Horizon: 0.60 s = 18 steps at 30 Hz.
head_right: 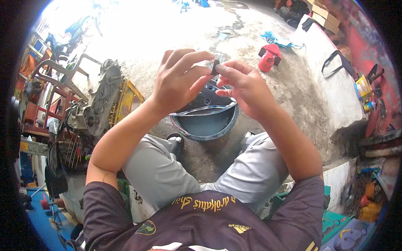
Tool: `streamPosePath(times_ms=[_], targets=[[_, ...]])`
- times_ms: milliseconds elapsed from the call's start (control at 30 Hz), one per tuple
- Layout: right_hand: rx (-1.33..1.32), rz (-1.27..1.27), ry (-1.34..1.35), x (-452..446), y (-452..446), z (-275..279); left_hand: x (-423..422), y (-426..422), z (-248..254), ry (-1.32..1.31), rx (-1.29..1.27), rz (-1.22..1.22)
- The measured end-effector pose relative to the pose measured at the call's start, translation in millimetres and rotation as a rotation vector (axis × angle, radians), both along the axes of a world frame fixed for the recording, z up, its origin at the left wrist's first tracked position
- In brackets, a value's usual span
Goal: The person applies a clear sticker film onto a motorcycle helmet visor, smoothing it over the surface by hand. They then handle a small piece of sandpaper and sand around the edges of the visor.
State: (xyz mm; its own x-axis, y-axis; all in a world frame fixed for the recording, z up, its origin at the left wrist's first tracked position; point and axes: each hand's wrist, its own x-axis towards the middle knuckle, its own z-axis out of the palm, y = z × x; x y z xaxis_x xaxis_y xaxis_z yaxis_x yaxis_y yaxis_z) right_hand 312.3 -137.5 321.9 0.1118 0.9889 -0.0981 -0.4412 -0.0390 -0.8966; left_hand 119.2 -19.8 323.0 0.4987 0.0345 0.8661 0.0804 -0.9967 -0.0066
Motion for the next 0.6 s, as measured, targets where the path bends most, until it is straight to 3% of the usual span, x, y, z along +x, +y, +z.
streamPosePath(times_ms=[333,467,600], targets=[[-0.008,0.049,-0.067,1,-6,3,-7,-2,6,0.048,0.106,-0.072],[-0.004,0.046,-0.062,1,-5,3,-4,2,0,0.015,-0.146,-0.113],[0.066,-0.097,-0.486,-9,-7,5,-4,7,-4,-0.020,-0.509,-0.163]])
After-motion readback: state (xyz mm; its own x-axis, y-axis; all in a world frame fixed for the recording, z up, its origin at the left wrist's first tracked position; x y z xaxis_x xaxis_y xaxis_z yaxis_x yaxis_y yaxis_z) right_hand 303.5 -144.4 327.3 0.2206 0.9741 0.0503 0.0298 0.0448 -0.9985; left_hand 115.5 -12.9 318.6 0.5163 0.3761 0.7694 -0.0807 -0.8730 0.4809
